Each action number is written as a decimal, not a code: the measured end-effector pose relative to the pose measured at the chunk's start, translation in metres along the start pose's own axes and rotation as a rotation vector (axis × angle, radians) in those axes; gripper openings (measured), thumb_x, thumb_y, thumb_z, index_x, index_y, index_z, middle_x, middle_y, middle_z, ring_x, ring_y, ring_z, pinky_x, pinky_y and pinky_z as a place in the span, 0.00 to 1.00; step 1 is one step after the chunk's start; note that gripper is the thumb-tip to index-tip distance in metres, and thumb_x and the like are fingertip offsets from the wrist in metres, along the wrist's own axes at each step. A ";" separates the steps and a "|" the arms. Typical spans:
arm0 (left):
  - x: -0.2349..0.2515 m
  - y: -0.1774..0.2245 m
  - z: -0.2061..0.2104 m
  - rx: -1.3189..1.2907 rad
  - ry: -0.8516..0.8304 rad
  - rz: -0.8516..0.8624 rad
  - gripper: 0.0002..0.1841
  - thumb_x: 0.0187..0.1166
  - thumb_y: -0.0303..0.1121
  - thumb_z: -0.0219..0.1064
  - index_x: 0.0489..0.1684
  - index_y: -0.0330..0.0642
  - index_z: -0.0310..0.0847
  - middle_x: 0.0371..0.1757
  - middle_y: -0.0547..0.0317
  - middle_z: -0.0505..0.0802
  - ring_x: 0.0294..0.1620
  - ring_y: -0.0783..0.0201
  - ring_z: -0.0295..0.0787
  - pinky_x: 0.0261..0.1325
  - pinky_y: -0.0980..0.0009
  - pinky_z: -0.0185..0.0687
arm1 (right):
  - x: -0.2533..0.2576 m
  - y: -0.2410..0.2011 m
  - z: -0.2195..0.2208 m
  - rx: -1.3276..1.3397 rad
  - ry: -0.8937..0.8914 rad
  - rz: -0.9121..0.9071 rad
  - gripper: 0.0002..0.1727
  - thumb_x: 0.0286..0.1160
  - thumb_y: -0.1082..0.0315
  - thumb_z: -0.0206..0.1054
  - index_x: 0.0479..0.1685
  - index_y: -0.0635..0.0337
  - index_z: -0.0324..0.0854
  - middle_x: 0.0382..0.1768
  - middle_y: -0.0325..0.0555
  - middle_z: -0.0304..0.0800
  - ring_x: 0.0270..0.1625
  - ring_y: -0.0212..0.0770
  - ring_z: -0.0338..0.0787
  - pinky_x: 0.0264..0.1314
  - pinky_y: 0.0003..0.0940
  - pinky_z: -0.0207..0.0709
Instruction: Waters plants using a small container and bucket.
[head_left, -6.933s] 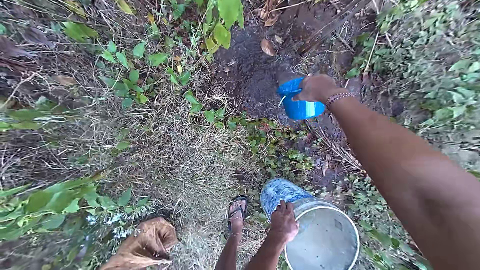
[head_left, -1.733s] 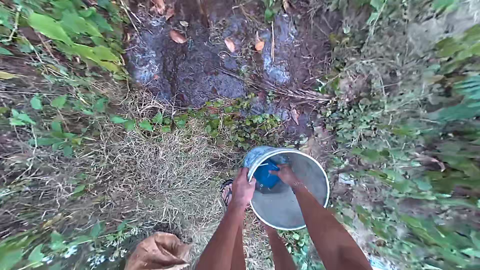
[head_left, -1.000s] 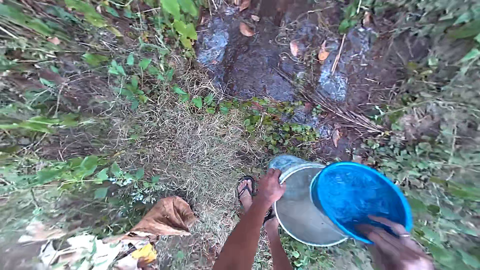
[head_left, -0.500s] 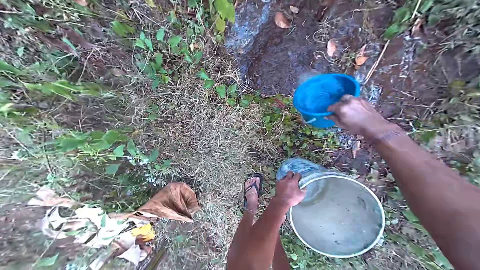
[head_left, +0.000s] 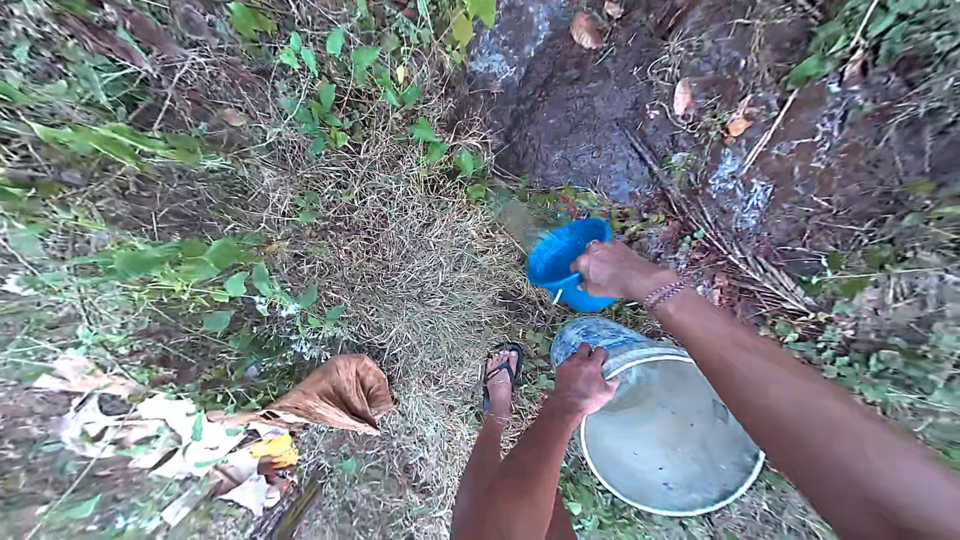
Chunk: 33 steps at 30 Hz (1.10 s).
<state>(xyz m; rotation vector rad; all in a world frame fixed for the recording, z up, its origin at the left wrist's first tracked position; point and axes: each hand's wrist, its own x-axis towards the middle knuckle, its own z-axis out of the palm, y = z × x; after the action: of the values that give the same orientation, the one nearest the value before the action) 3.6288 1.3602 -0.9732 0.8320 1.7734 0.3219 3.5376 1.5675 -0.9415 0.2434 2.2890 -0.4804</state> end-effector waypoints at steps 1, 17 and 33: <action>0.000 0.000 0.000 0.002 -0.004 -0.001 0.23 0.75 0.45 0.67 0.69 0.49 0.82 0.70 0.48 0.85 0.64 0.49 0.88 0.61 0.48 0.87 | -0.004 -0.002 0.004 -0.016 -0.045 0.001 0.10 0.69 0.60 0.76 0.44 0.54 0.93 0.47 0.53 0.93 0.60 0.60 0.89 0.63 0.63 0.79; -0.001 0.005 -0.001 0.014 -0.029 -0.050 0.25 0.77 0.45 0.65 0.74 0.52 0.80 0.75 0.47 0.83 0.66 0.48 0.87 0.62 0.48 0.87 | -0.007 -0.010 -0.033 -0.234 -0.338 0.401 0.19 0.64 0.66 0.78 0.50 0.71 0.86 0.52 0.69 0.87 0.57 0.69 0.87 0.52 0.68 0.78; 0.000 0.024 -0.007 0.182 -0.067 -0.180 0.25 0.80 0.52 0.60 0.70 0.47 0.81 0.57 0.46 0.94 0.61 0.45 0.91 0.62 0.40 0.82 | -0.365 0.001 0.196 0.859 0.268 0.461 0.26 0.61 0.39 0.80 0.38 0.56 0.92 0.37 0.53 0.92 0.45 0.57 0.92 0.52 0.65 0.84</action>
<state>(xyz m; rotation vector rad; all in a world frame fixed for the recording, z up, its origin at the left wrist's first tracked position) 3.6320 1.3789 -0.9565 0.7941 1.8181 0.0143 3.9166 1.4778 -0.8002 1.2817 2.0336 -1.2073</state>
